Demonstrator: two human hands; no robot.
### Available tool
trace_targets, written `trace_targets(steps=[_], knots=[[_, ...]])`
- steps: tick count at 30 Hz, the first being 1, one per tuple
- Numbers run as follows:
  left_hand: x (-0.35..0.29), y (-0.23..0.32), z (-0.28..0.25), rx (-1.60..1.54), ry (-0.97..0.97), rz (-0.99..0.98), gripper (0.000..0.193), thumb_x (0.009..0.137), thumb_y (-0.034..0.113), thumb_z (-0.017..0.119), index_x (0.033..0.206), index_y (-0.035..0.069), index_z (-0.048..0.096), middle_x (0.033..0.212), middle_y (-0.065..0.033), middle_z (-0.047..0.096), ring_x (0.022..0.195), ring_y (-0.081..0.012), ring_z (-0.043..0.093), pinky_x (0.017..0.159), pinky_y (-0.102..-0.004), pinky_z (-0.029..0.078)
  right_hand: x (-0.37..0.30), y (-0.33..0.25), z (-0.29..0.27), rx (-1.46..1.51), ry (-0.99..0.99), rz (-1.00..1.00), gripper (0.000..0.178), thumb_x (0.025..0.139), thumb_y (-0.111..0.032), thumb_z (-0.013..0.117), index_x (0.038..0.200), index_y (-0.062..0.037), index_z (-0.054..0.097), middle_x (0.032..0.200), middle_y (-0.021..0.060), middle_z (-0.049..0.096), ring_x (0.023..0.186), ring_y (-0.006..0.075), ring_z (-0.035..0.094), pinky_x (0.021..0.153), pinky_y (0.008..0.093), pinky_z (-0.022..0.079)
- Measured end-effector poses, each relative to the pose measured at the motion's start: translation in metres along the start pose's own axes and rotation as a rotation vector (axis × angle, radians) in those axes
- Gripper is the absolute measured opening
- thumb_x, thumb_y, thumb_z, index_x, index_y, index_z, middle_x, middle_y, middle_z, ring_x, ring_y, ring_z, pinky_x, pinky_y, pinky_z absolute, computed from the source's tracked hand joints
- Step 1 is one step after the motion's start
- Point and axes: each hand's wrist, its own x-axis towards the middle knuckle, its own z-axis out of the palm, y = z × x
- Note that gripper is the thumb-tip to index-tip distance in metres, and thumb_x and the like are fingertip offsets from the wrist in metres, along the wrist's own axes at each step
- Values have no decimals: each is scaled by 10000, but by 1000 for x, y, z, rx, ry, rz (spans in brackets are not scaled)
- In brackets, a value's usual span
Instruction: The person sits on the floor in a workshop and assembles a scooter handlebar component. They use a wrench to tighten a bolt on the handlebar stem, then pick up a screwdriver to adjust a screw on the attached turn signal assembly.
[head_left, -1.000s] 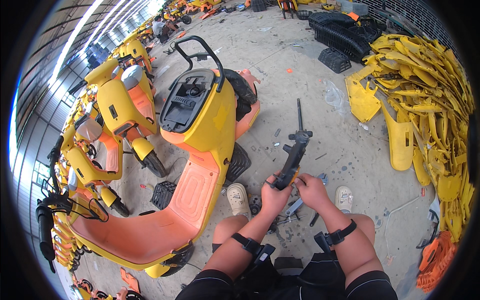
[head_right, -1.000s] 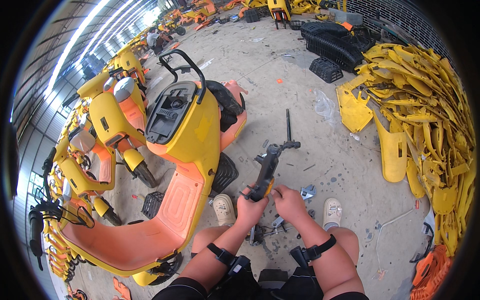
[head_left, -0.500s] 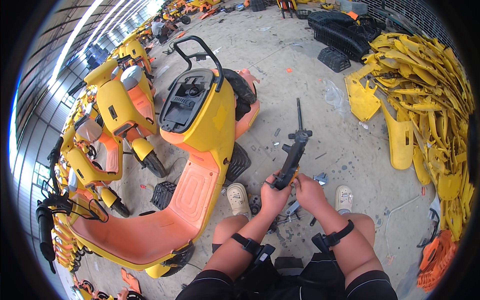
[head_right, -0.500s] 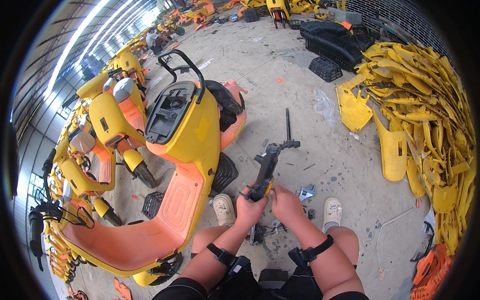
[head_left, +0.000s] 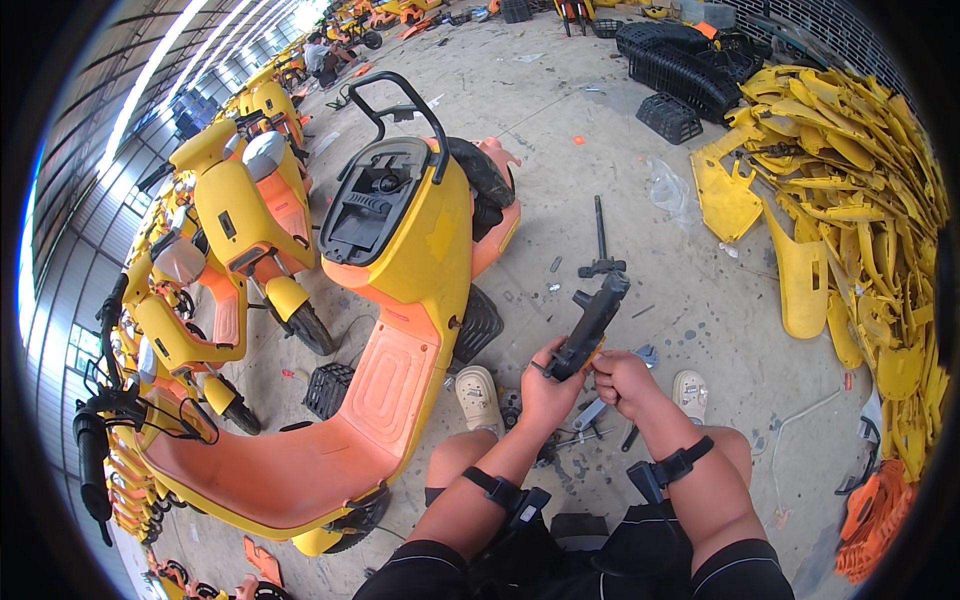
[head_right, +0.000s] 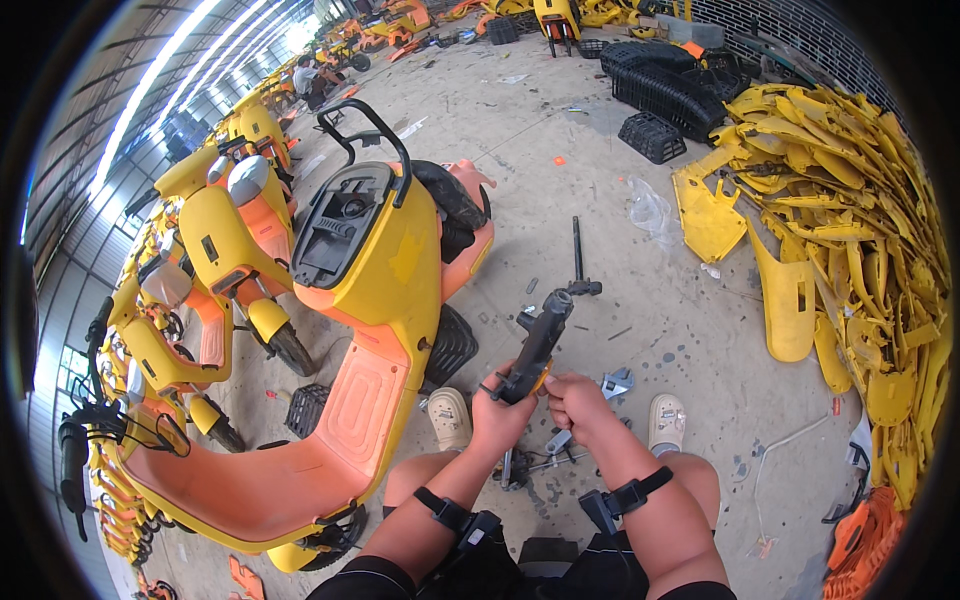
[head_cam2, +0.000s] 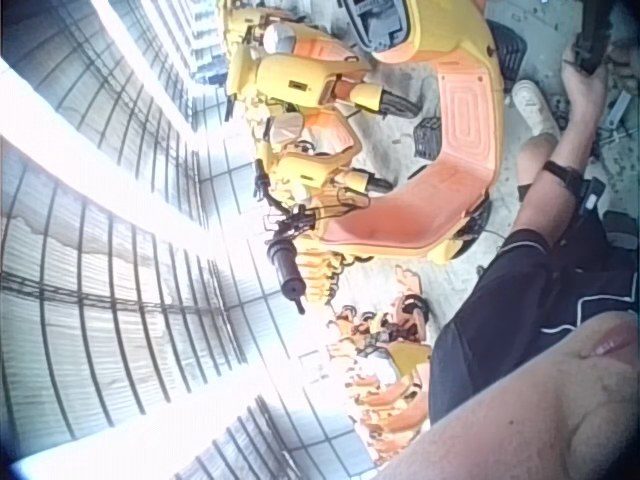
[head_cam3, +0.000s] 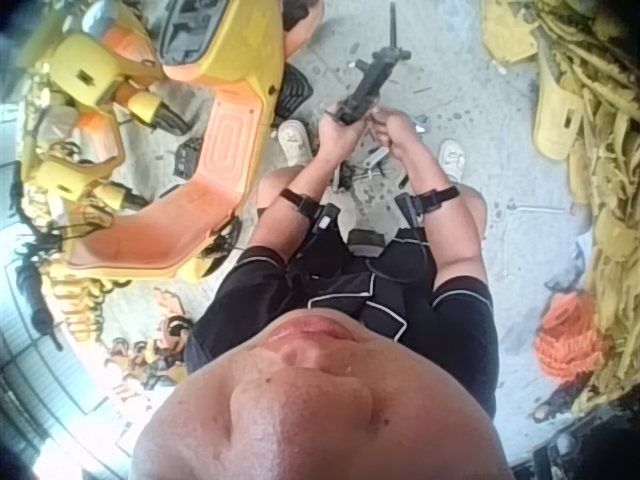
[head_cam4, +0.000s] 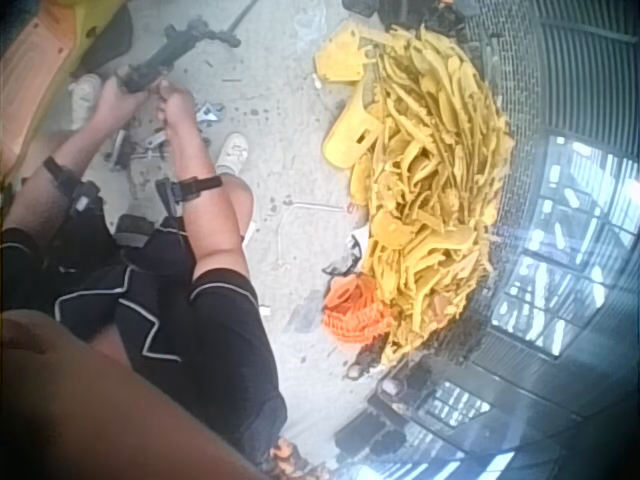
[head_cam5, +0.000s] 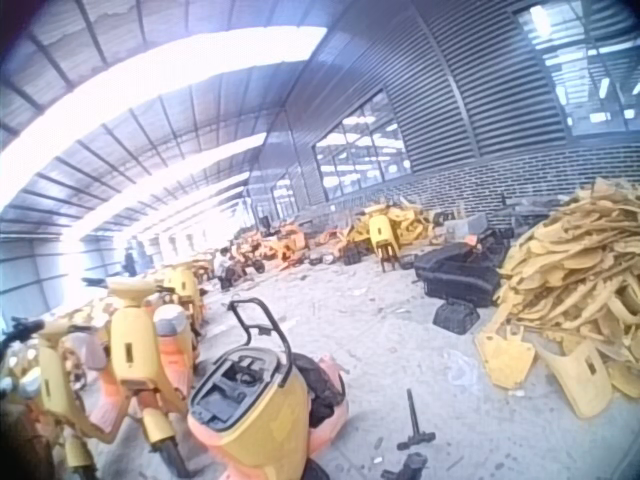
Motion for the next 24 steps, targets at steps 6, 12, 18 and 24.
trace_targets(steps=[6,12,18,24], knots=[[-1,7,0,62,-1,37,481,797,-35,686,1264,-13,570,1077,-57,669,948,-95,628,794,-248,518,10,14,1,-516,179,-216,243,1018,-244,527,919,-26,570,652,59,567,523,199,532,491,353,407],[0,2,0,-15,-13,-8,516,796,-14,704,1286,2,545,1085,-49,649,946,-90,615,793,-248,516,-8,14,17,-1227,359,-748,207,986,-224,528,936,-27,572,860,223,651,836,433,634,683,530,489],[-4,19,3,-6,-13,-50,539,768,16,717,1281,22,550,1049,-49,644,914,-100,606,787,-257,504,-11,14,17,-1321,438,-923,152,958,-180,541,917,-37,573,829,190,645,776,420,636,662,525,497],[-4,15,5,-121,0,-24,544,763,9,710,1283,23,548,1036,-49,640,911,-108,603,799,-268,503,-9,14,18,-1329,461,-890,155,960,-172,544,887,-39,578,787,187,642,759,422,633,647,525,491]])
